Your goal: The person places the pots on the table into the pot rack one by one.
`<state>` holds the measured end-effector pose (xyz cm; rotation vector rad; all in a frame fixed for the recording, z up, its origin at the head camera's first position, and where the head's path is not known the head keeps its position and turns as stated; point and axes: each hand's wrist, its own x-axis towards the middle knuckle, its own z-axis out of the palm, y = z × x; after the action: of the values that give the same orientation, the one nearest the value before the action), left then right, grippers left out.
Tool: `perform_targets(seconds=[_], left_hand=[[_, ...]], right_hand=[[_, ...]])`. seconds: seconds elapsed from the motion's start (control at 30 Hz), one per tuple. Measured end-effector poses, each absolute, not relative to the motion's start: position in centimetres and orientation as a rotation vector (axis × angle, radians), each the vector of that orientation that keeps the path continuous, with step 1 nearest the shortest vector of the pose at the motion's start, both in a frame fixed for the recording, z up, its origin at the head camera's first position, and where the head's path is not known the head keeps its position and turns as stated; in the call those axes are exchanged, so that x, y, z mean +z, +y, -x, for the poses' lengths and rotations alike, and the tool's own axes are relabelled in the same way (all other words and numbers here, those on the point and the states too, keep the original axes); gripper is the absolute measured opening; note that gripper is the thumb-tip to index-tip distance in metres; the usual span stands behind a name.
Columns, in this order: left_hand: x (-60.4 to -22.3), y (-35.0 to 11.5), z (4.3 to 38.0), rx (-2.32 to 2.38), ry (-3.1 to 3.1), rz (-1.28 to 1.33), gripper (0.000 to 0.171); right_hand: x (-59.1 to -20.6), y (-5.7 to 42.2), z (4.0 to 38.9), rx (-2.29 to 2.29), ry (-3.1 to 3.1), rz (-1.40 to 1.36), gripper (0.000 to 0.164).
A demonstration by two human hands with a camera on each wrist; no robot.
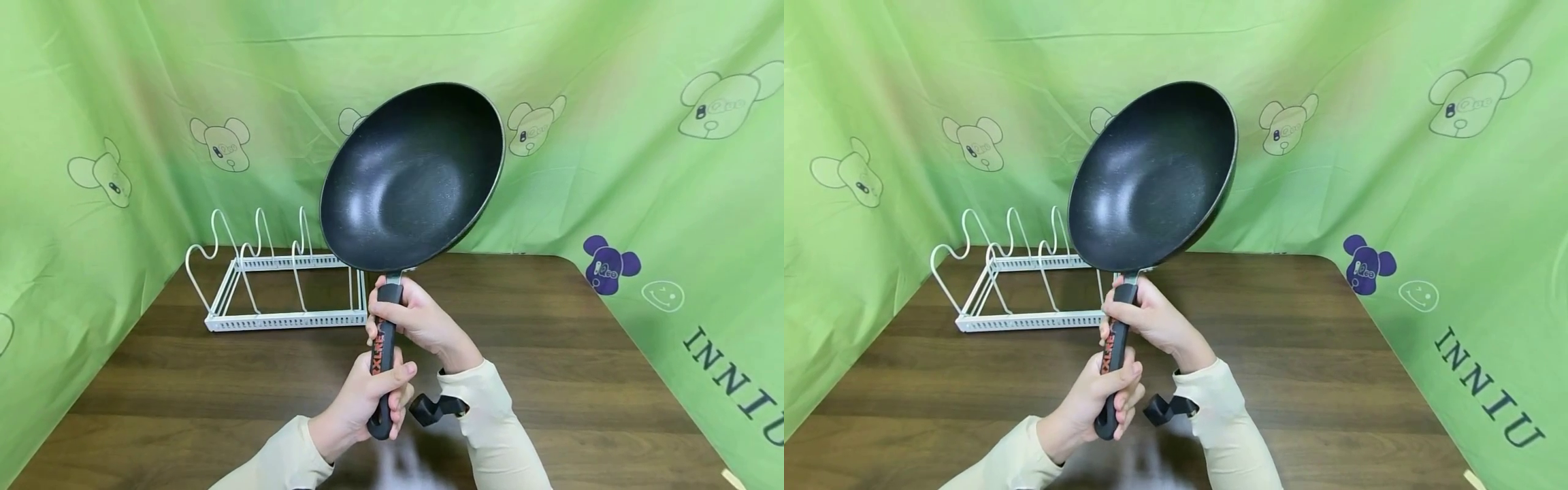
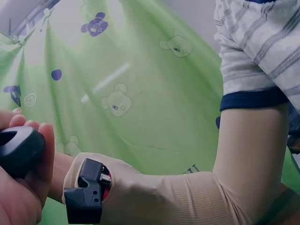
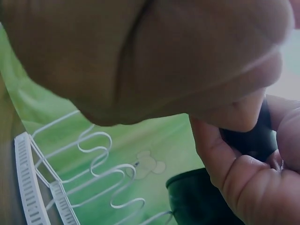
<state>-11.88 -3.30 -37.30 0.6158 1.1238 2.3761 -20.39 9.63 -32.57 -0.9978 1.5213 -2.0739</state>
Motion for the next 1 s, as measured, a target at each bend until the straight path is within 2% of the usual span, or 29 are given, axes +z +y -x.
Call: perform_targets(seconds=[0.3, 0.5, 0.77, 1.0], left_hand=[[-37.5, -4.1, 12.6, 2.342, 0.844, -0.887, 0.018], [-37.7, -4.1, 13.1, 2.305, 0.648, -1.071, 0.026], [-37.9, -4.2, 13.6, 2.251, 0.437, -1.213, 0.034], [-37.9, -4.3, 13.6, 2.230, 0.266, -1.279, 0.039]], right_hand=[[-32.4, 8.8, 20.4, -2.138, 1.476, 0.986, 0.018], [-32.5, 8.5, 20.5, -2.158, 1.336, 1.133, 0.014], [-33.0, 7.9, 21.4, -2.113, 1.153, 1.343, 0.027], [-33.1, 6.8, 21.4, -2.104, 1.201, 1.304, 0.035]])
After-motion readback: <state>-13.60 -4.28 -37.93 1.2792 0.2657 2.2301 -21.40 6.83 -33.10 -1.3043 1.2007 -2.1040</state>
